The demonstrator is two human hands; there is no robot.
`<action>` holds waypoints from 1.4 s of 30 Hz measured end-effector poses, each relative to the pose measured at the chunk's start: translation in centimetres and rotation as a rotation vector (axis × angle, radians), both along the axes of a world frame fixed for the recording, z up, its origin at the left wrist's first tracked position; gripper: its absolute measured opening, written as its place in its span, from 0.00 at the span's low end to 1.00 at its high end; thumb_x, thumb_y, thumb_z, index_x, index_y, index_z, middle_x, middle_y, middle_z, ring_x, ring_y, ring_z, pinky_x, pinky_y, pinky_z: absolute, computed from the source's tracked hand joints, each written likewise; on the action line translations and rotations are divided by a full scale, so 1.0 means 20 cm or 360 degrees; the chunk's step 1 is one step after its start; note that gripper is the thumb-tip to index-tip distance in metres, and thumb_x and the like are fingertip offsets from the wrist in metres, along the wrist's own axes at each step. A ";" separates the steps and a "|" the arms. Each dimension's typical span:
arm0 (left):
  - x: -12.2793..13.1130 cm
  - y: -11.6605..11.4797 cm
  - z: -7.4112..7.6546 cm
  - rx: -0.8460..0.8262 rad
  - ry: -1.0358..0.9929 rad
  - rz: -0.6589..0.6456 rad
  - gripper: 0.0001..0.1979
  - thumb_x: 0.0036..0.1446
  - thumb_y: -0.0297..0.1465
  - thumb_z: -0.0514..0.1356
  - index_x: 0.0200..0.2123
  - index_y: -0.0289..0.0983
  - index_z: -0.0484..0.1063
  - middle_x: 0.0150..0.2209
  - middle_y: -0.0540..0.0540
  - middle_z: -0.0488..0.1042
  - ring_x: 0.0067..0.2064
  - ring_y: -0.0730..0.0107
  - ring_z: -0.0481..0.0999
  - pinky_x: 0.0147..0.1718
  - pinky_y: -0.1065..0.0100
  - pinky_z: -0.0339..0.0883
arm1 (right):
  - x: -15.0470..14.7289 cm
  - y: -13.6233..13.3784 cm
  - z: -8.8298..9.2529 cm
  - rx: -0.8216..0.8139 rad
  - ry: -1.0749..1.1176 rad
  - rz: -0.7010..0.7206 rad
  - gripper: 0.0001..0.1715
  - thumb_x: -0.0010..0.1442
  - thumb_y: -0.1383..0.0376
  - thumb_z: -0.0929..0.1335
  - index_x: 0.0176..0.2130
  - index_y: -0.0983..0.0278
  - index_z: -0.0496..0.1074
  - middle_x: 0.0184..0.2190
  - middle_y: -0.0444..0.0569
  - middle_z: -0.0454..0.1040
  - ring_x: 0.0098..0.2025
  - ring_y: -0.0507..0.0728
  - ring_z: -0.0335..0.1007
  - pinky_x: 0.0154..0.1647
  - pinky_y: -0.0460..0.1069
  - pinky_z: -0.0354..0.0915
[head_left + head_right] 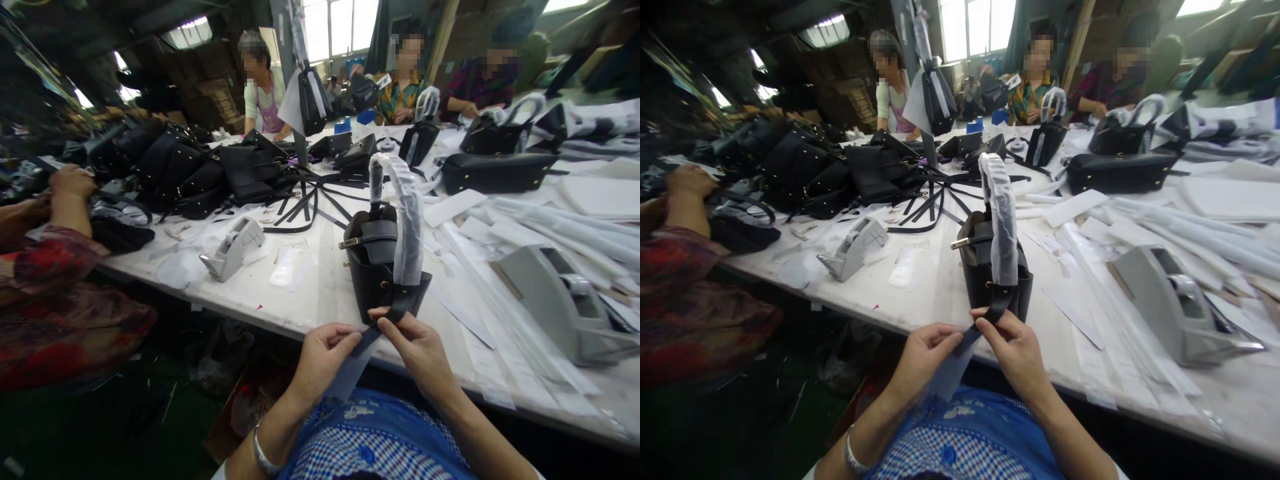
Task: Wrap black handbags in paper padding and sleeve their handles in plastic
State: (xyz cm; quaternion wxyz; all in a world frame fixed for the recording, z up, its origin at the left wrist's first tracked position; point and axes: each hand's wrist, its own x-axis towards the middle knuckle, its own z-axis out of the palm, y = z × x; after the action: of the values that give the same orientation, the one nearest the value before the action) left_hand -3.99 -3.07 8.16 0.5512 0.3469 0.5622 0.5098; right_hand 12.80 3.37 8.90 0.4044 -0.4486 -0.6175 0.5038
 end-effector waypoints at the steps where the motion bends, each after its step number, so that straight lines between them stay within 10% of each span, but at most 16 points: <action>1: 0.02 0.02 0.02 0.0038 0.0005 -0.0016 0.14 0.55 0.39 0.67 0.37 0.33 0.80 0.33 0.42 0.83 0.33 0.66 0.80 0.33 0.70 0.70 | 0.00 0.00 0.00 -0.0013 -0.0005 0.0023 0.20 0.60 0.50 0.70 0.44 0.60 0.81 0.45 0.51 0.80 0.49 0.63 0.74 0.53 0.54 0.68; 8: 0.14 0.21 0.12 0.0285 0.0009 -0.0115 0.15 0.56 0.41 0.66 0.38 0.34 0.80 0.37 0.42 0.82 0.39 0.61 0.81 0.40 0.65 0.73 | 0.11 0.04 -0.05 -0.0225 0.0328 0.0104 0.31 0.67 0.46 0.61 0.51 0.65 0.77 0.48 0.56 0.78 0.50 0.64 0.74 0.53 0.57 0.69; 16: 0.22 0.30 0.11 0.0406 0.0201 -0.0004 0.12 0.57 0.39 0.65 0.34 0.35 0.77 0.31 0.47 0.79 0.34 0.67 0.77 0.34 0.70 0.69 | 0.15 0.07 0.08 -0.0046 -0.0004 -0.0086 0.25 0.60 0.46 0.69 0.36 0.64 0.80 0.28 0.49 0.78 0.31 0.57 0.72 0.35 0.50 0.69; 33: 0.26 0.13 -0.02 0.0315 -0.0072 0.0190 0.15 0.56 0.41 0.66 0.40 0.36 0.75 0.34 0.46 0.79 0.38 0.65 0.78 0.39 0.68 0.70 | 0.03 0.05 0.05 -0.0152 0.0131 -0.0214 0.22 0.57 0.48 0.71 0.27 0.64 0.77 0.17 0.44 0.70 0.22 0.54 0.67 0.28 0.48 0.64; 42: 0.21 0.09 0.00 0.0865 0.0890 0.0273 0.10 0.64 0.31 0.59 0.43 0.40 0.80 0.34 0.45 0.76 0.36 0.68 0.76 0.35 0.70 0.71 | -0.01 0.05 -0.01 -0.0218 0.0227 -0.0214 0.23 0.55 0.47 0.73 0.27 0.66 0.78 0.16 0.46 0.72 0.22 0.54 0.67 0.27 0.47 0.64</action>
State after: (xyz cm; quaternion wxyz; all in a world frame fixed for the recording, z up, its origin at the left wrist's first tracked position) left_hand 0.22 -1.35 8.07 0.2206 0.5573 0.5620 0.5700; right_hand 12.59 4.45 8.73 0.4485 -0.4786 -0.5199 0.5473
